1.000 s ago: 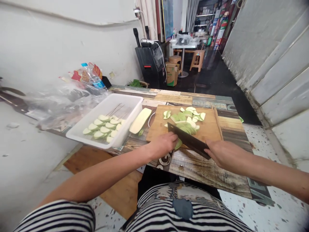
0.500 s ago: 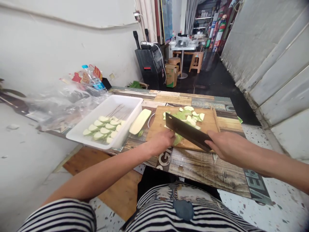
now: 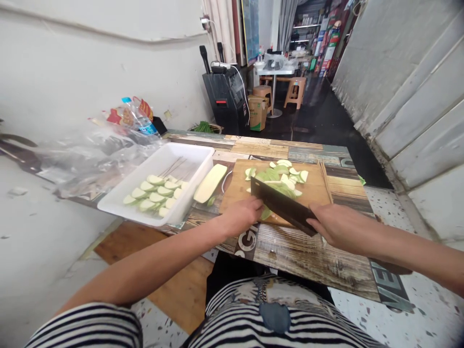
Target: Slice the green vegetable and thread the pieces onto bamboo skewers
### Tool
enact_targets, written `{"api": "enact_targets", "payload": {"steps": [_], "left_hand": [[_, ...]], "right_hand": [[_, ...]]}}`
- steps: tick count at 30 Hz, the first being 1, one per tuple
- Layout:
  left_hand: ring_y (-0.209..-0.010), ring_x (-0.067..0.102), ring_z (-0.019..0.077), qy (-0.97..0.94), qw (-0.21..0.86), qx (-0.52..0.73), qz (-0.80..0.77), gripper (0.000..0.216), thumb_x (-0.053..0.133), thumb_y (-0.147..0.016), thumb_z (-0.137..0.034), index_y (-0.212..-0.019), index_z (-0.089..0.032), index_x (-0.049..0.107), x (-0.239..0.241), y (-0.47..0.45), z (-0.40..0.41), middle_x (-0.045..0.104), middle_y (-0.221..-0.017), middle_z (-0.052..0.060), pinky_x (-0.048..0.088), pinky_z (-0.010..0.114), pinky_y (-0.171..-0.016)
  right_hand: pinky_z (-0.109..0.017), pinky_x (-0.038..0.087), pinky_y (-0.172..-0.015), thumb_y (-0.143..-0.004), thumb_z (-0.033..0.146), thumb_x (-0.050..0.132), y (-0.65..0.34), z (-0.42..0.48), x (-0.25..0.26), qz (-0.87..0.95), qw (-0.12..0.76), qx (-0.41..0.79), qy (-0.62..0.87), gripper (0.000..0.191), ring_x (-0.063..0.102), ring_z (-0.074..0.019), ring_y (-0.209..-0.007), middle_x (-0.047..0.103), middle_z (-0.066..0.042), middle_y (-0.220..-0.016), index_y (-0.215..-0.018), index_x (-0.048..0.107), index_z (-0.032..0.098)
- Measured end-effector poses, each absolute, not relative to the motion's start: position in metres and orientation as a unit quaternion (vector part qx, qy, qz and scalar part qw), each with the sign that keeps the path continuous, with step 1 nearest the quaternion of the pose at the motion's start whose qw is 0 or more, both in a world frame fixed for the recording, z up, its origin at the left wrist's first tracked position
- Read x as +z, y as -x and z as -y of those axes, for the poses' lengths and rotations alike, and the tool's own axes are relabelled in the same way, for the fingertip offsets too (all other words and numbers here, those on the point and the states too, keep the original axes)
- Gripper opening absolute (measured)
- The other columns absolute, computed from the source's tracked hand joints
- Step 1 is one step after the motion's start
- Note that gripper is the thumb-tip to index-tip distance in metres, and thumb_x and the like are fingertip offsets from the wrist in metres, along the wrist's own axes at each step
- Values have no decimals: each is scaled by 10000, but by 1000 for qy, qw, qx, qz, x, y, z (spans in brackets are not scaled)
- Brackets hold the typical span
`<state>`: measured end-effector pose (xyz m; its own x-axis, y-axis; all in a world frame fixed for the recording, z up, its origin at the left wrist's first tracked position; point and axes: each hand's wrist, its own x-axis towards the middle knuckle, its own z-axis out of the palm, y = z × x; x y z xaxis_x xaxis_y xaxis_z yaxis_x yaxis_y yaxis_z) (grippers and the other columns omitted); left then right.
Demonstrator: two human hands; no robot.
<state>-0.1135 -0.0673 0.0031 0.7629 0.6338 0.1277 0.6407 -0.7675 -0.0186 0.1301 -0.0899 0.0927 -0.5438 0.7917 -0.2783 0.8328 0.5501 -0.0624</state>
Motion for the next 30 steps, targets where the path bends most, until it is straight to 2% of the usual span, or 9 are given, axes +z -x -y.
{"api": "enact_targets", "payload": {"steps": [2, 5, 9, 15, 23, 30], "left_hand": [[-896, 510, 199, 937, 45, -33, 346, 250, 368, -883, -170, -973, -112, 594, 5, 114, 68, 576, -1013, 111, 453, 285, -685], [-919, 507, 200, 935, 41, -24, 351, 251, 374, -875, -144, -1016, -120, 581, 6, 115, 70, 573, -1030, 104, 448, 286, -707], [-949, 501, 207, 934, 30, -37, 354, 265, 367, -872, -134, -1037, -123, 574, 6, 116, 72, 568, -1041, 106, 446, 297, -726], [-896, 511, 208, 931, 60, -4, 359, 237, 383, -856, -124, -928, -112, 609, 7, 114, 74, 587, -972, 106, 449, 283, -658], [-889, 509, 199, 928, 32, -25, 371, 235, 379, -876, -143, -951, -118, 600, 7, 114, 75, 580, -981, 104, 445, 293, -688], [-896, 503, 189, 930, 55, -49, 359, 256, 346, -897, -157, -942, -109, 594, -1, 115, 75, 573, -981, 100, 442, 287, -695]], "right_hand": [[-252, 326, -482, -868, 208, 384, -129, 86, 86, -869, 123, -104, -468, 192, 638, -210, -620, 674, -106, -719, -857, 563, 140], [-259, 325, -485, -877, 221, 365, -131, 84, 80, -880, 105, -96, -453, 209, 638, -217, -627, 671, -97, -718, -870, 561, 147], [-259, 280, -443, -883, 232, 346, -134, 91, 88, -888, 69, -70, -448, 209, 596, -197, -533, 638, -67, -635, -845, 540, 165], [-263, 233, -409, -877, 226, 329, -130, 102, 109, -886, 82, -42, -455, 235, 535, -176, -446, 583, -64, -533, -802, 541, 155], [-253, 245, -418, -882, 195, 342, -125, 100, 105, -883, 115, -51, -453, 221, 574, -185, -489, 612, -82, -581, -791, 538, 146], [-245, 286, -457, -867, 184, 388, -124, 95, 85, -878, 95, -97, -460, 163, 622, -198, -582, 652, -78, -673, -906, 539, 135]]}}
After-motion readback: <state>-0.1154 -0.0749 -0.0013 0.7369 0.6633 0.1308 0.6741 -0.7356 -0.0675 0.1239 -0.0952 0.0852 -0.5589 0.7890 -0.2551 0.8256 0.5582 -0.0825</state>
